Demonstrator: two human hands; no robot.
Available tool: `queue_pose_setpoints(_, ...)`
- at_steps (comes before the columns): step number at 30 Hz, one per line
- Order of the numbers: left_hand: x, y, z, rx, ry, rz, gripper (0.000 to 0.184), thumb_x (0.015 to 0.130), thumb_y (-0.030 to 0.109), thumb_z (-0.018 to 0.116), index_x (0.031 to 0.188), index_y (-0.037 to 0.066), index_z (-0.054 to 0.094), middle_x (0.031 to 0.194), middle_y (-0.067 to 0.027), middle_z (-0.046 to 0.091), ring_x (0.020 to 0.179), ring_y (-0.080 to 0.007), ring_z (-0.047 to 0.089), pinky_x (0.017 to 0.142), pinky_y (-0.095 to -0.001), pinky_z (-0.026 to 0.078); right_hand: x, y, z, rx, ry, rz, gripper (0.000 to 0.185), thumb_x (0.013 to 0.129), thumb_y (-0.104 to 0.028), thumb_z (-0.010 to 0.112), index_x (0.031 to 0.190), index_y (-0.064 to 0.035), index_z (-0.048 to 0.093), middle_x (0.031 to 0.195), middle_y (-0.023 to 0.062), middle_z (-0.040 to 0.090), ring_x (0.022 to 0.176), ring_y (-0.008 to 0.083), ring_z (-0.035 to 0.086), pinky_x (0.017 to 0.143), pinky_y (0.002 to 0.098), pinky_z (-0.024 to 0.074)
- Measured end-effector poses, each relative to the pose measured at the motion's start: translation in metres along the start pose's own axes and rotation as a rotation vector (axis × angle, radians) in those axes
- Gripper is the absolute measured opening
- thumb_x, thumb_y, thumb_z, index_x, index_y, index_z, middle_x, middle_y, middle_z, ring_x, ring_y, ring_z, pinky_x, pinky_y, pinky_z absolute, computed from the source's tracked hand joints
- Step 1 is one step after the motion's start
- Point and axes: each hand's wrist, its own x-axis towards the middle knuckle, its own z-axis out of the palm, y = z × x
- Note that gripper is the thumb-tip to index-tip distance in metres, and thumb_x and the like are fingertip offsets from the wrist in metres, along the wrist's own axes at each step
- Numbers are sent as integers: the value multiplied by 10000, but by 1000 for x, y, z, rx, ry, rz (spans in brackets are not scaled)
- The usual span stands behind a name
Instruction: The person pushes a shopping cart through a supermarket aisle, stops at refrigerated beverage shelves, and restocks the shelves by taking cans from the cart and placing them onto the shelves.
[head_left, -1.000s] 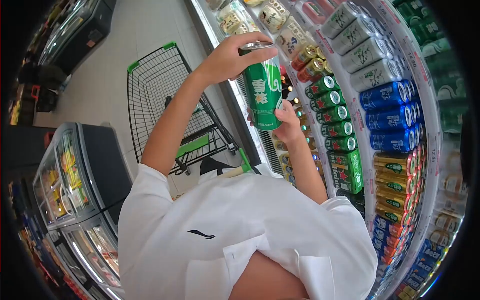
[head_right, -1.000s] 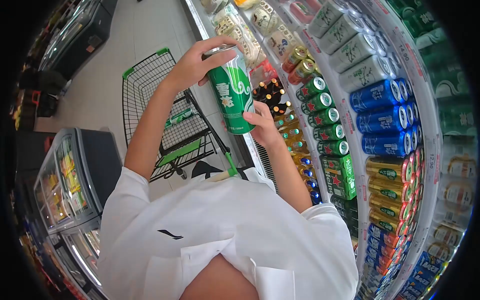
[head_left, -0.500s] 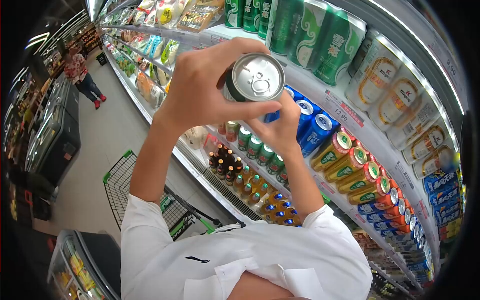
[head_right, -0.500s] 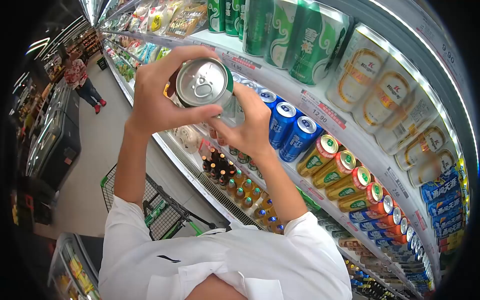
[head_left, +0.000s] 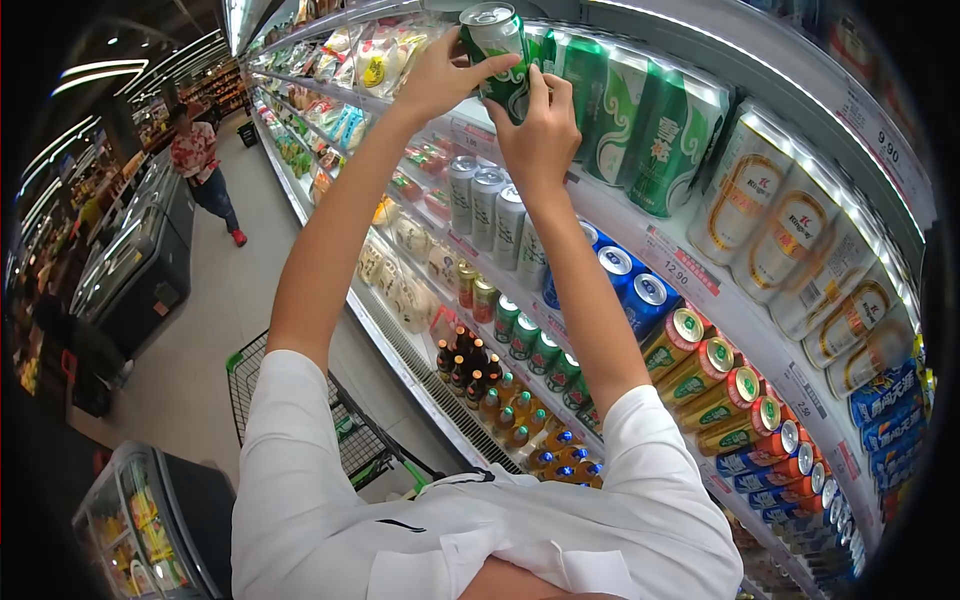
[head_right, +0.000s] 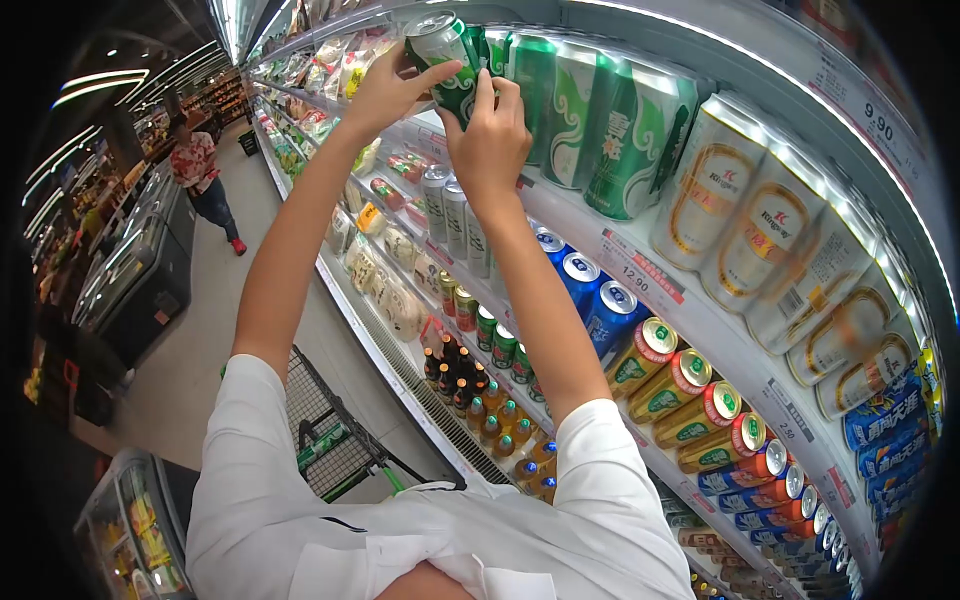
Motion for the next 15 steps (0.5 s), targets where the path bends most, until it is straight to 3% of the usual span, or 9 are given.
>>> queue_pose_setpoints(2, 9, -4, 7, 29, -116, -207, 618, 767, 460, 822, 1169, 31, 633, 1033, -91, 709, 902, -140, 673, 757, -296, 553, -2, -2, 2, 7, 23, -3, 645, 681, -192, 849, 1239, -15, 579, 1113, 104, 556, 958, 294, 637, 677, 400, 552)
queue_pose_setpoints(4, 16, -7, 16, -16, -124, -211, 631, 779, 479, 808, 1179, 24, 630, 1034, -92, 707, 909, -139, 670, 757, -296, 558, -3, -1, 3, -37, -9, -9, 672, 692, -137, 829, 1282, -11, 534, 1116, 107, 549, 956, 289, 640, 679, 390, 555)
queue_pose_setpoints(6, 20, -7, 25, 7, -198, -386, 545, 843, 483, 751, 1172, 68, 621, 1025, -17, 663, 916, -112, 646, 752, -268, 550, -4, 0, 3, -39, -23, -20, 629, 732, -69, 772, 1301, -11, 511, 1124, 110, 542, 914, 288, 657, 647, 376, 560)
queue_pose_setpoints(7, 21, -8, 28, -4, -247, -432, 593, 842, 543, 725, 1165, 57, 627, 1038, -29, 656, 950, -118, 631, 786, -276, 542, -5, 1, 4, -30, -46, 19, 604, 753, -70, 759, 1302, -32, 511, 1129, 108, 547, 892, 306, 665, 641, 394, 554)
queue_pose_setpoints(12, 26, -12, 39, 14, -263, -471, 641, 840, 571, 711, 1174, 34, 610, 1083, -63, 630, 998, -141, 594, 827, -318, 536, -8, 9, 10, -65, -80, 50, 567, 794, -58, 719, 1318, -58, 501, 1142, 100, 559, 834, 323, 682, 623, 419, 549)
queue_pose_setpoints(15, 17, -34, 40, -80, -241, -471, 737, 847, 562, 708, 1300, 4, 544, 1181, -100, 608, 1060, -167, 590, 890, -338, 523, -10, 8, 12, -67, -92, 41, 495, 808, -80, 710, 1266, -63, 521, 1117, 96, 581, 836, 319, 683, 636, 414, 551)
